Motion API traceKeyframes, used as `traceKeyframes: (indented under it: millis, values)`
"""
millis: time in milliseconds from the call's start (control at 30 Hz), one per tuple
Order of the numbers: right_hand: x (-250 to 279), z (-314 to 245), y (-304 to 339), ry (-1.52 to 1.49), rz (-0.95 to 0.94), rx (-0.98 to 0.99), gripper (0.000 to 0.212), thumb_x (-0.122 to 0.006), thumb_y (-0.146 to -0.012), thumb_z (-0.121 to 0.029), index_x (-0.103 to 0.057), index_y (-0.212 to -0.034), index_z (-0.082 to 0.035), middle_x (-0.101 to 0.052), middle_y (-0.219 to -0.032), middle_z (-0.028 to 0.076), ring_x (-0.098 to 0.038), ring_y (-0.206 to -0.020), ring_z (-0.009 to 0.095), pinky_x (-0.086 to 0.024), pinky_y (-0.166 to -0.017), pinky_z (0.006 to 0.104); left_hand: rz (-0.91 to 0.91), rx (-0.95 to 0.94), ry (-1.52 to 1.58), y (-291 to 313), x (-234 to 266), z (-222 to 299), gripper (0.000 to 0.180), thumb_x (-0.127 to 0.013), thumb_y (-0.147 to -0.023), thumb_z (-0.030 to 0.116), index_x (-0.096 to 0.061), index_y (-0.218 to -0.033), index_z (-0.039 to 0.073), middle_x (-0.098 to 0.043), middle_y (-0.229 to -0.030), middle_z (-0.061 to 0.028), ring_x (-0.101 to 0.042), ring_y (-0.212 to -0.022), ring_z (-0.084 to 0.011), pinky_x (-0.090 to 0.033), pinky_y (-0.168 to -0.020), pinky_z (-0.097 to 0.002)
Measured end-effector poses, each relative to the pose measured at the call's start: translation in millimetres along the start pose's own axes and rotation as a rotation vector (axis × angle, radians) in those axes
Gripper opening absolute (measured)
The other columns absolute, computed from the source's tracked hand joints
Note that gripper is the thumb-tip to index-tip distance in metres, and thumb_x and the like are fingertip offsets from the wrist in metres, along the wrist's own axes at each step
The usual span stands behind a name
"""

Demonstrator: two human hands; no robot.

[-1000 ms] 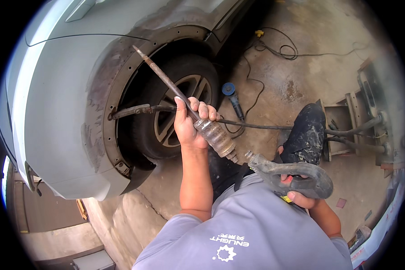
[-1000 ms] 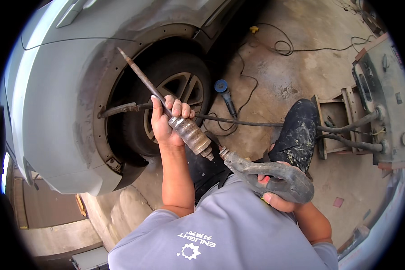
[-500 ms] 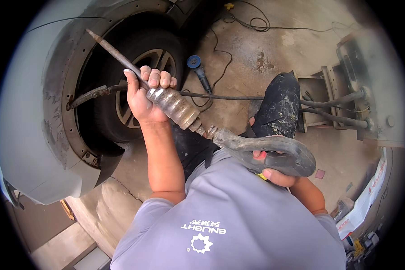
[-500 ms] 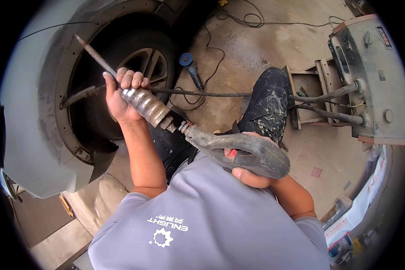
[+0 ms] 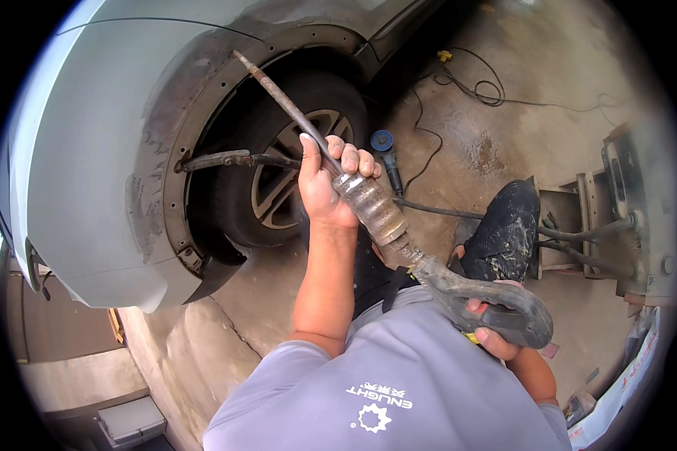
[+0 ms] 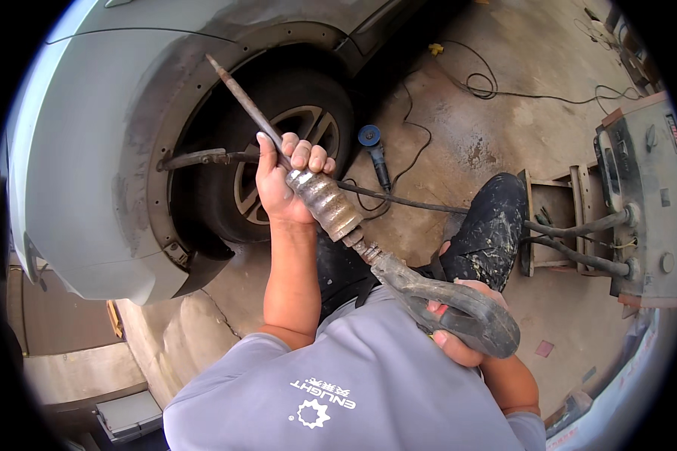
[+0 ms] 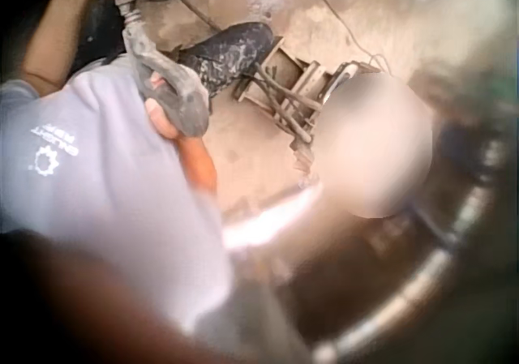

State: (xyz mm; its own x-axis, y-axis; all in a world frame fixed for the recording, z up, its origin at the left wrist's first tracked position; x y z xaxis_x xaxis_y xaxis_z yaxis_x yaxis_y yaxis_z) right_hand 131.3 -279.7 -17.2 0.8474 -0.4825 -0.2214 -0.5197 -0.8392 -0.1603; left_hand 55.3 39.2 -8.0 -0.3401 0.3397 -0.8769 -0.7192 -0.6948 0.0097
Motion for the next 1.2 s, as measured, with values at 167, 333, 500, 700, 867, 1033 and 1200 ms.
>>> traceKeyframes:
  millis: [167,333,500,700,867,1033,1200]
  values:
    - [-0.8,6.5,0.8,-0.137,-0.023,0.021,0.046,-0.071,-0.075,-0.009,-0.057,-0.116,0.004,-0.067,-0.102,0.013,-0.066,-0.095,0.023,-0.054,-0.09,0.0362,-0.011,-0.014,0.032,-2.3,-3.0,1.2,0.053,-0.038,-0.109,0.056,-0.049,-0.08,0.013,-0.053,-0.064,-0.0024,-0.054,-0.065,-0.0243,-0.047,-0.068,-0.041]
    - [-0.7,8.1,6.8,-0.156,-0.049,0.001,0.049,-0.071,-0.075,-0.007,-0.055,-0.121,0.0,-0.063,-0.108,0.012,-0.063,-0.106,0.024,-0.049,-0.099,0.0407,0.008,-0.036,0.063,-3.1,-3.4,3.3,0.055,-0.038,-0.109,0.058,-0.048,-0.079,0.013,-0.051,-0.062,-0.0024,-0.053,-0.063,-0.024,-0.046,-0.066,-0.0403]
    - [6.6,24.6,9.7,-0.178,-0.112,-0.004,0.069,-0.071,-0.076,-0.005,-0.045,-0.139,-0.008,-0.055,-0.129,0.012,-0.053,-0.129,0.029,-0.038,-0.115,0.0502,0.086,-0.041,0.01,-5.1,-4.4,11.3,0.063,-0.033,-0.105,0.069,-0.05,-0.085,0.012,-0.05,-0.064,-0.0041,-0.052,-0.063,-0.0258,-0.044,-0.064,-0.041]
    - [7.5,11.6,13.2,-0.097,-0.038,-0.043,0.067,-0.069,-0.075,-0.007,-0.051,-0.139,-0.002,-0.062,-0.124,0.015,-0.059,-0.119,0.029,-0.047,-0.105,0.0454,0.092,-0.029,-0.025,-27.2,0.4,35.7,0.064,-0.036,-0.105,0.067,-0.055,-0.09,0.008,-0.054,-0.066,-0.0077,-0.058,-0.064,-0.0283,-0.051,-0.064,-0.043]
    - [12.3,18.4,4.3,-0.154,0.079,0.052,0.069,-0.069,-0.073,-0.007,-0.05,-0.139,0.001,-0.063,-0.12,0.017,-0.061,-0.111,0.027,-0.05,-0.099,0.0429,0.184,0.011,-0.104,2.2,11.5,10.4,0.055,-0.045,-0.106,0.059,-0.051,-0.079,0.011,-0.055,-0.063,-0.0106,-0.061,-0.063,-0.0313,-0.051,-0.063,-0.0435]
    - [1.7,19.9,-0.6,-0.184,0.026,0.038,0.068,-0.07,-0.073,-0.007,-0.051,-0.138,0.001,-0.063,-0.121,0.016,-0.061,-0.111,0.027,-0.05,-0.099,0.0427,-0.319,0.056,0.276,2.6,8.5,6.9,0.054,-0.042,-0.107,0.059,-0.049,-0.079,0.013,-0.055,-0.061,-0.0064,-0.06,-0.065,-0.0274,-0.05,-0.066,-0.0411]
    - [-0.1,22.8,2.9,-0.059,0.023,-0.095,0.062,-0.07,-0.069,-0.012,-0.052,-0.128,0.0,-0.065,-0.112,0.02,-0.063,-0.105,0.03,-0.05,-0.098,0.0458,-0.325,0.071,0.355,7.4,10.3,7.9,0.054,-0.045,-0.106,0.058,-0.049,-0.079,0.012,-0.055,-0.06,-0.0065,-0.06,-0.062,-0.026,-0.05,-0.064,-0.0399]
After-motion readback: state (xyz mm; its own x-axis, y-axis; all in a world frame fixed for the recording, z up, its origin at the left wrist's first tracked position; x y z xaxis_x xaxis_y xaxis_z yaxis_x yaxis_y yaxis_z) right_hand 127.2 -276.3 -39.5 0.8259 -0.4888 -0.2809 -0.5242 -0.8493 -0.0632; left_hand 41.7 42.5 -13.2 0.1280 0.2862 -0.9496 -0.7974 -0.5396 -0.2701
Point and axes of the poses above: each hand's wrist, its own y-axis away from the middle knuckle, its own x-axis out of the back of the hand, z = x × y, the point moved 6 cm from there along -y, towards the middle knuckle
